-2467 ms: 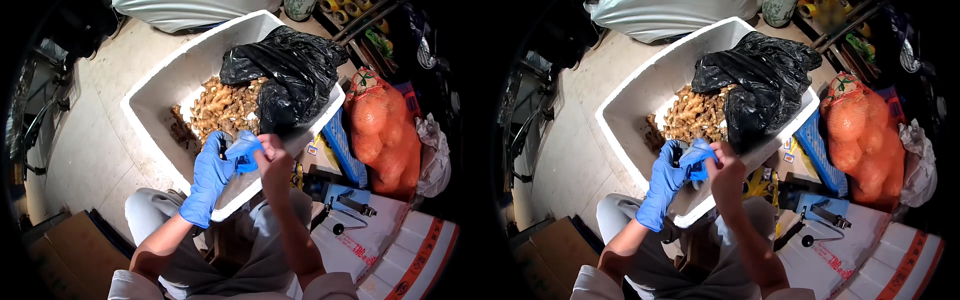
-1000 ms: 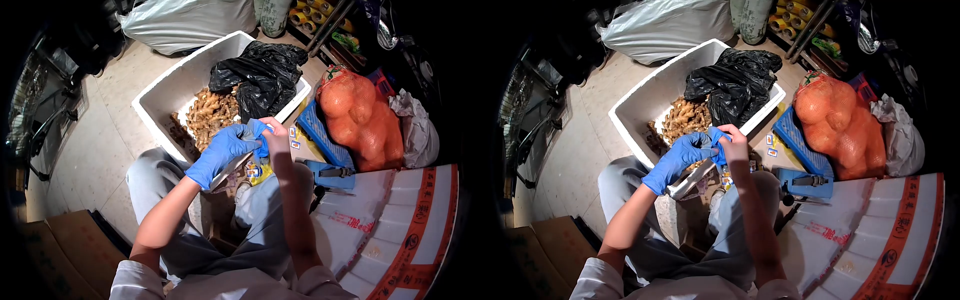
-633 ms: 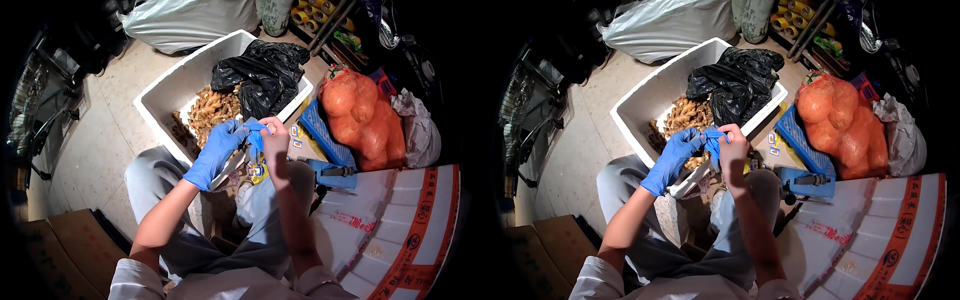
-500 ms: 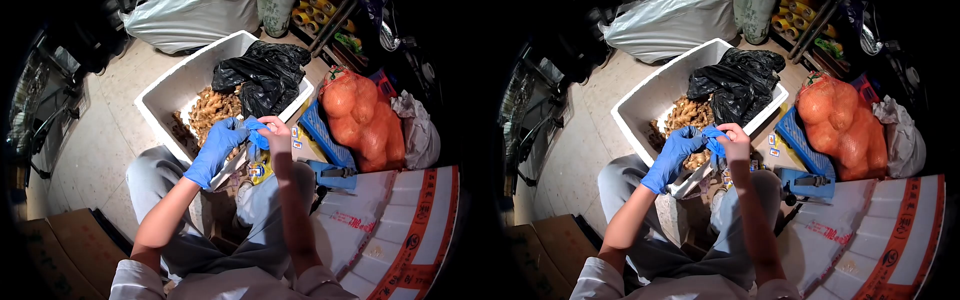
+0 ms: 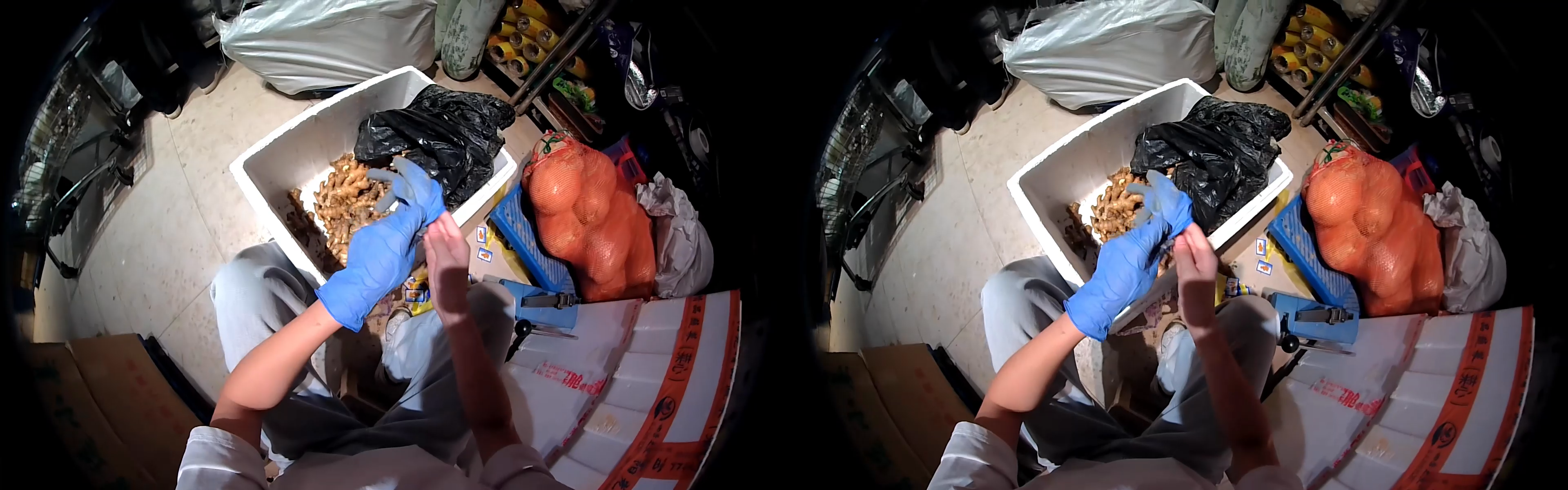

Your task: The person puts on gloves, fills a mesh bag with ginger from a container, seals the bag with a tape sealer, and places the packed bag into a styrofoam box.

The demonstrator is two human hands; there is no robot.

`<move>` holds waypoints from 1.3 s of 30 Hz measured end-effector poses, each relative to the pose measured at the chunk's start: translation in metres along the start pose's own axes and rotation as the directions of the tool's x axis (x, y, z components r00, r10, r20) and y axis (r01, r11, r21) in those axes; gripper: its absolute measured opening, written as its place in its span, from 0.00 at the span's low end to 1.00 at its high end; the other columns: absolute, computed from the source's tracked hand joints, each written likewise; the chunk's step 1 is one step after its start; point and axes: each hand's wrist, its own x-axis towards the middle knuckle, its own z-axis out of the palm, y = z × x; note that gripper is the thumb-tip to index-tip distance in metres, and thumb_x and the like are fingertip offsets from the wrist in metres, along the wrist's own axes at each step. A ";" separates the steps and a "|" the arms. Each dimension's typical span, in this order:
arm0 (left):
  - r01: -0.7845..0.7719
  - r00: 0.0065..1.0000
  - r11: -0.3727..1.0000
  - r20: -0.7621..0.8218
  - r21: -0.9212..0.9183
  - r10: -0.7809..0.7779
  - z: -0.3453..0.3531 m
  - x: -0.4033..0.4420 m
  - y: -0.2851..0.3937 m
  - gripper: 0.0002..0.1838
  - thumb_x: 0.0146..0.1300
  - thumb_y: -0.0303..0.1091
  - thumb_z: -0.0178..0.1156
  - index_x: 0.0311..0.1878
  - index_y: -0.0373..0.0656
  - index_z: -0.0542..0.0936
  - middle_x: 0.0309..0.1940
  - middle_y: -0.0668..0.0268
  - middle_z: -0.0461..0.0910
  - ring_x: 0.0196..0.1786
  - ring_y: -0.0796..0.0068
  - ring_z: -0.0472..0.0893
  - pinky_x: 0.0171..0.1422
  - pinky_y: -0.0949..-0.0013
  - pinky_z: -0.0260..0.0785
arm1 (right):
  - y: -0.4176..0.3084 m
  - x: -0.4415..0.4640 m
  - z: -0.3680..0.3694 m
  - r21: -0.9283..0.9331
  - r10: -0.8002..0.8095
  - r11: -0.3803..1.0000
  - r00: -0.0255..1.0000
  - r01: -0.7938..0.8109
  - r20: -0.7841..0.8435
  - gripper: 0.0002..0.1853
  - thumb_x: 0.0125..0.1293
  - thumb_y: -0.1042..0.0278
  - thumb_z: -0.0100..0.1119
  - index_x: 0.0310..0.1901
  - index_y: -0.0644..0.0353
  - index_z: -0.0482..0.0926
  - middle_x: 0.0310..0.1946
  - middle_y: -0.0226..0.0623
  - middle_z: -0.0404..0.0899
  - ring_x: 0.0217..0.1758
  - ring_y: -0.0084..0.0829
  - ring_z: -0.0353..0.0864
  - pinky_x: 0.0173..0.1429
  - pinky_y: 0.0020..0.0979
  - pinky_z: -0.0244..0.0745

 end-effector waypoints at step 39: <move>-0.246 0.964 0.937 0.044 -0.248 0.264 0.010 0.001 0.000 0.13 0.50 0.26 0.53 0.41 0.41 0.69 0.25 0.51 0.73 0.28 0.49 0.75 0.30 0.57 0.66 | 0.000 0.013 -0.025 0.044 0.555 0.824 0.820 -0.565 0.144 0.17 0.67 0.62 0.41 0.50 0.66 0.67 0.45 0.40 0.72 0.46 0.31 0.73 0.51 0.32 0.71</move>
